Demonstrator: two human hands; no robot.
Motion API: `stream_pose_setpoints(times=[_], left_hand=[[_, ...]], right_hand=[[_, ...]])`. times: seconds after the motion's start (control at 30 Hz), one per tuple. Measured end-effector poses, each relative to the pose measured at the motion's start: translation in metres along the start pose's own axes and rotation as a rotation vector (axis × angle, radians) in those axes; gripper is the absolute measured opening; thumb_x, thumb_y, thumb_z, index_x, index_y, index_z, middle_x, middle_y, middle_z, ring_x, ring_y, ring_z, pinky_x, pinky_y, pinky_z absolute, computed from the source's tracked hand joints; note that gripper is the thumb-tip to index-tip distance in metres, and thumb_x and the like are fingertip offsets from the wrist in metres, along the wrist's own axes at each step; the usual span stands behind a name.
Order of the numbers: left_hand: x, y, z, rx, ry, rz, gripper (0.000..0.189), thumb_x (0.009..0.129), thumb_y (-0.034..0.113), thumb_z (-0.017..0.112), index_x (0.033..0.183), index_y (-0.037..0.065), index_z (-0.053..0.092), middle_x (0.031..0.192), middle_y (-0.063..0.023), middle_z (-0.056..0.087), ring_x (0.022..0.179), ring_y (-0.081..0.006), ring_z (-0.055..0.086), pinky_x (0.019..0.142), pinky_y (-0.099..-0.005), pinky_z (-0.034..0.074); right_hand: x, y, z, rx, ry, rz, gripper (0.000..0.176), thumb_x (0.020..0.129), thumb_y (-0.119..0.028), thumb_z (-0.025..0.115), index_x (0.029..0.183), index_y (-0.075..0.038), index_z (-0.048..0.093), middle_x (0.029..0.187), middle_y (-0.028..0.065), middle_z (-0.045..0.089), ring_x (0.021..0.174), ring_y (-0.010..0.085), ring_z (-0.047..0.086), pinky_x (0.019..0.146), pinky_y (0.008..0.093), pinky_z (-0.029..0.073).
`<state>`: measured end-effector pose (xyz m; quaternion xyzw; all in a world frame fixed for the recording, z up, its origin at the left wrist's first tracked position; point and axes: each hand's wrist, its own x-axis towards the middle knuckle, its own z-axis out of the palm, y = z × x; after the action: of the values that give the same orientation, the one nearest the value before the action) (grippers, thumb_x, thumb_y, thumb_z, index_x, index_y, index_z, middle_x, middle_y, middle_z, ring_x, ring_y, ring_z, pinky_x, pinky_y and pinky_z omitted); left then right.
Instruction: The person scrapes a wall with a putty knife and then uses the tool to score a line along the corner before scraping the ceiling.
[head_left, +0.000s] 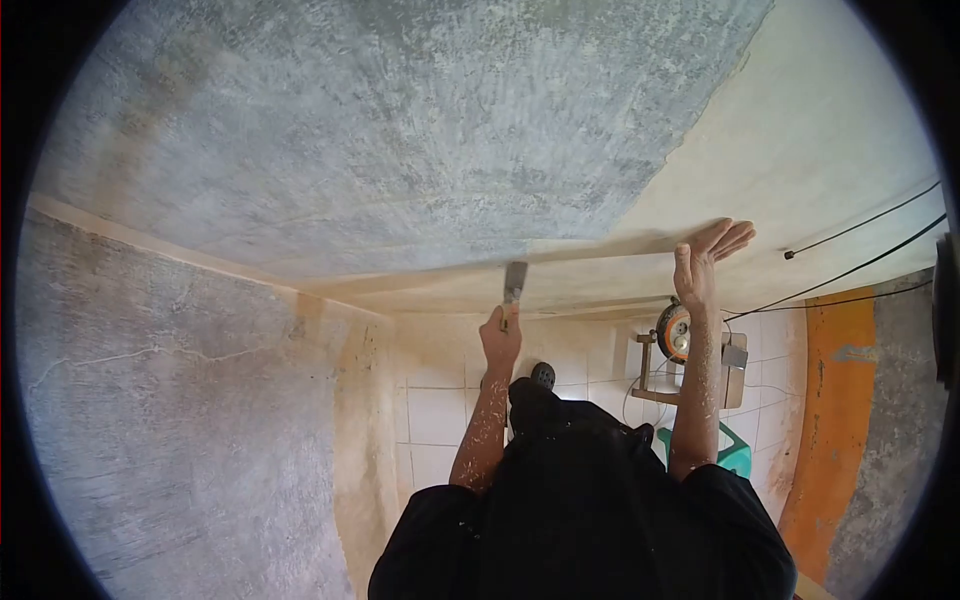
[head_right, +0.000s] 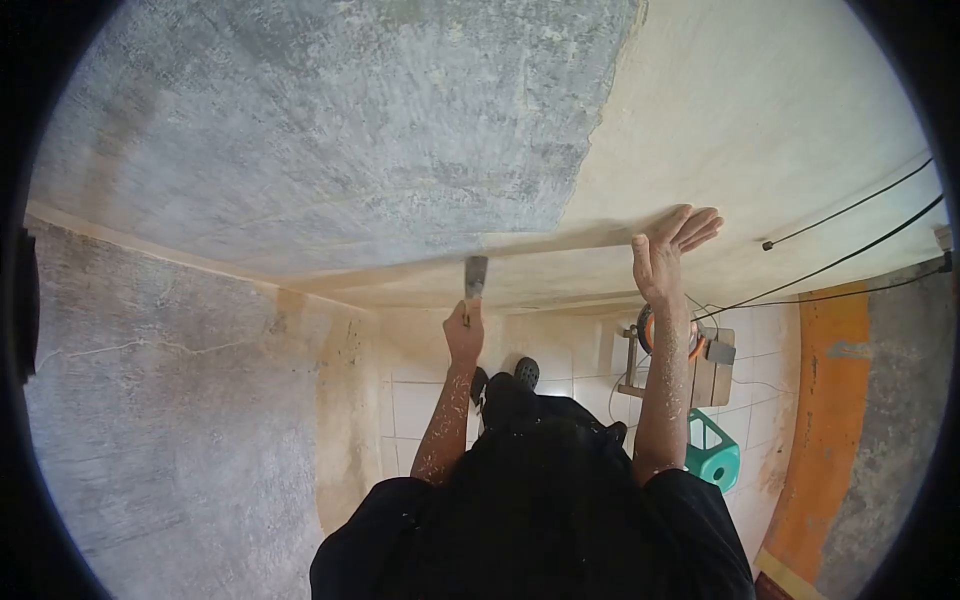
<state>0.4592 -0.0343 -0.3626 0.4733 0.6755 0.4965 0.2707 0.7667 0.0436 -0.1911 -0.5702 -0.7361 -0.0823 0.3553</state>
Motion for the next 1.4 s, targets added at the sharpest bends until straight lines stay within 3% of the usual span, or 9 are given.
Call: stream_pose_setpoints(times=[0.27,0.37,0.5,0.6,0.77,0.87,0.9,1.27,1.4], left_hand=[[-0.005,0.009,-0.007,0.014,0.024,-0.045,0.036,0.092,0.031,0.062,0.075,0.0,0.055,0.051,-0.0103,0.045,0.047,-0.0133,0.038,0.045,-0.0321,0.037],[0.003,-0.002,0.003,-0.047,0.085,0.124,0.034,0.091,0.03,0.063,0.076,0.001,0.056,0.051,-0.0126,0.047,0.045,-0.0165,0.042,0.046,-0.0336,0.038],[-0.005,0.011,-0.006,0.027,-0.031,-0.039,0.027,0.09,0.028,0.064,0.083,0.002,0.061,0.056,-0.016,0.053,0.047,-0.0207,0.048,0.048,-0.0354,0.042],[-0.001,0.006,0.002,-0.077,0.025,0.058,0.03,0.091,0.03,0.062,0.081,0.001,0.06,0.056,-0.0153,0.051,0.049,-0.0191,0.046,0.05,-0.035,0.041],[-0.007,0.005,-0.003,0.049,-0.051,-0.117,0.033,0.092,0.031,0.061,0.082,0.0,0.059,0.055,-0.0125,0.047,0.051,-0.0134,0.041,0.05,-0.0319,0.04],[0.005,0.047,0.01,-0.175,0.006,0.091,0.034,0.092,0.031,0.06,0.078,0.0,0.056,0.054,-0.014,0.044,0.051,-0.0122,0.041,0.049,-0.0319,0.039],[0.01,0.055,0.01,-0.047,-0.077,0.111,0.032,0.093,0.03,0.059,0.08,0.0,0.058,0.056,-0.0148,0.045,0.052,-0.0127,0.043,0.049,-0.0321,0.039],[-0.013,0.012,0.012,-0.108,0.023,-0.102,0.037,0.093,0.031,0.06,0.076,-0.001,0.055,0.055,-0.0089,0.045,0.053,-0.0119,0.037,0.049,-0.0319,0.037],[-0.002,0.023,0.008,-0.111,0.004,-0.022,0.035,0.093,0.029,0.061,0.077,-0.002,0.056,0.055,-0.0095,0.045,0.054,-0.0105,0.037,0.049,-0.0309,0.037]], right_hand=[[0.004,-0.013,-0.002,0.092,0.021,0.051,0.083,0.099,-0.051,0.027,0.144,-0.003,-0.024,0.141,0.0322,-0.036,0.13,0.0468,-0.037,0.102,0.0612,-0.022],[0.015,-0.011,0.008,0.11,0.076,0.015,0.083,0.099,-0.052,0.028,0.144,-0.003,-0.023,0.143,0.0307,-0.036,0.13,0.0462,-0.037,0.102,0.0614,-0.022],[-0.006,-0.006,0.006,0.083,0.079,0.033,0.083,0.099,-0.051,0.028,0.145,-0.003,-0.021,0.144,0.0296,-0.035,0.131,0.046,-0.037,0.102,0.0617,-0.022],[0.003,-0.004,0.005,0.073,0.088,0.029,0.082,0.099,-0.05,0.029,0.145,-0.003,-0.021,0.144,0.0294,-0.035,0.131,0.0461,-0.037,0.102,0.0617,-0.022],[0.004,-0.005,0.01,0.086,0.086,0.034,0.081,0.099,-0.048,0.03,0.145,-0.003,-0.021,0.144,0.0295,-0.035,0.13,0.0467,-0.037,0.102,0.0623,-0.022],[0.003,-0.005,0.009,0.08,0.082,0.02,0.082,0.099,-0.048,0.03,0.145,-0.003,-0.02,0.144,0.0302,-0.035,0.13,0.0471,-0.037,0.101,0.0628,-0.022],[0.003,-0.008,0.009,0.086,0.079,0.025,0.082,0.099,-0.048,0.03,0.145,-0.003,-0.02,0.144,0.0304,-0.034,0.13,0.0472,-0.037,0.101,0.0629,-0.022],[0.002,-0.005,0.007,0.12,0.078,0.006,0.081,0.099,-0.047,0.032,0.146,-0.004,-0.019,0.144,0.0298,-0.034,0.13,0.0472,-0.037,0.101,0.0622,-0.023],[0.003,-0.005,0.007,0.132,0.076,0.005,0.081,0.099,-0.047,0.031,0.146,-0.004,-0.019,0.145,0.0295,-0.034,0.131,0.0469,-0.036,0.101,0.062,-0.022]])
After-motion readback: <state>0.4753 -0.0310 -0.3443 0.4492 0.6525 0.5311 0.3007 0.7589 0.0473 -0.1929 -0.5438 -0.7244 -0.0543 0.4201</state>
